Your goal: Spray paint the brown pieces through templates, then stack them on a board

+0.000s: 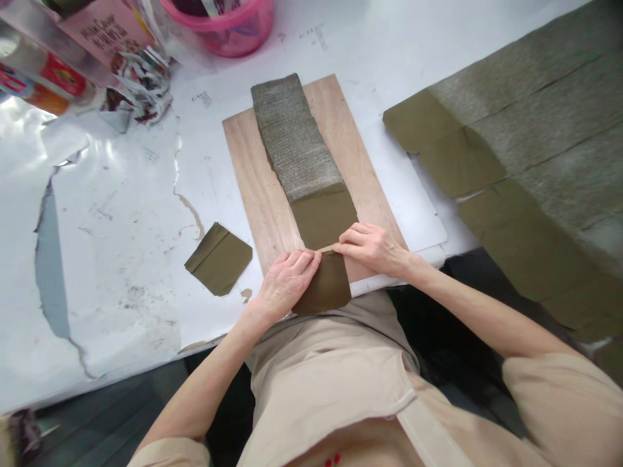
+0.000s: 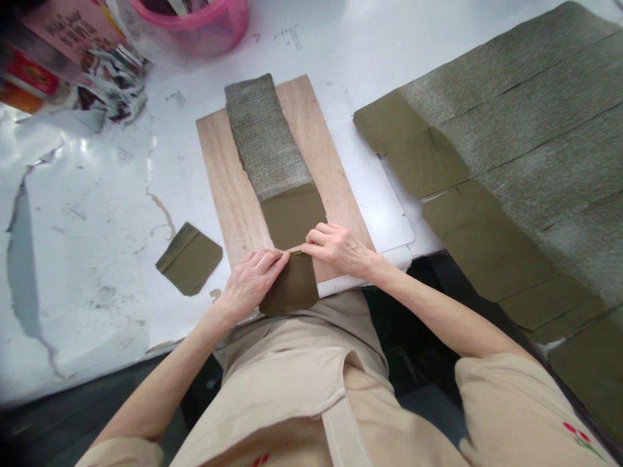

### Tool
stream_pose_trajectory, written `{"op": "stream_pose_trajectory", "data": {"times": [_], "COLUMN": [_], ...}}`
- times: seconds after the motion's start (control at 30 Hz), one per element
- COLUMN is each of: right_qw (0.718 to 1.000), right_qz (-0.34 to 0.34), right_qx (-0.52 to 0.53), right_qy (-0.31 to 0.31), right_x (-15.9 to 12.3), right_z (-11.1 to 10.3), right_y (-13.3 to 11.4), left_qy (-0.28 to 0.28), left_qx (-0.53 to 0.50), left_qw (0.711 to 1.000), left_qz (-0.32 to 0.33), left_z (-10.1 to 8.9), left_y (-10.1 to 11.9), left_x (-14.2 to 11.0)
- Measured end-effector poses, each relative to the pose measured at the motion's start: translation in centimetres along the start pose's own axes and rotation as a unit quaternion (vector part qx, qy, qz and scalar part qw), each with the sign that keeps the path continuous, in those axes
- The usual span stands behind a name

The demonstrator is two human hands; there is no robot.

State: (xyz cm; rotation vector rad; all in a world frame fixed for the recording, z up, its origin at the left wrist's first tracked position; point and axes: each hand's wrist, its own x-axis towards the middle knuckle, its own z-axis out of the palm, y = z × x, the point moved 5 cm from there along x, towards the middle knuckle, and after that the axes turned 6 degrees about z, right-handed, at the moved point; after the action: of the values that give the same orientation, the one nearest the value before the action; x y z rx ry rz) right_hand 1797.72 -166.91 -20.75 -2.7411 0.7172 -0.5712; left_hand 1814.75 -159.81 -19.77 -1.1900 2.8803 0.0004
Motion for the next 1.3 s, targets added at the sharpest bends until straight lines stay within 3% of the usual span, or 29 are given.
{"op": "stream_pose_trajectory", "data": {"times": [0.13,0.63,0.97,1.3], "right_qw": [0.999,0.999,0.997,0.999], "right_qz": [0.034,-0.014,-0.026,0.024], "right_qx": [0.027,-0.045,-0.058,-0.013], "right_qy": [0.006,-0.024,-0.037,-0.024], "right_x": [0.3,-0.4,-0.3,-1.7], "right_z": [-0.3,0.1,-0.2,-0.4], "right_y": [0.6,-0.2,-0.6,0.6], "left_qy": [0.000,-0.031,-0.080,-0.080], "left_qx": [0.001,-0.034,0.006,-0.015], "left_qw": [1.000,0.999,0.997,0.996], "left_qz": [0.000,-0.007,0.004,-0.020], "left_z": [0.1,-0.2,-0.6,-0.6], "left_y": [0.0,-0.1,0.3,0.5], "left_x": [0.0,0.5,1.6,2.2]}}
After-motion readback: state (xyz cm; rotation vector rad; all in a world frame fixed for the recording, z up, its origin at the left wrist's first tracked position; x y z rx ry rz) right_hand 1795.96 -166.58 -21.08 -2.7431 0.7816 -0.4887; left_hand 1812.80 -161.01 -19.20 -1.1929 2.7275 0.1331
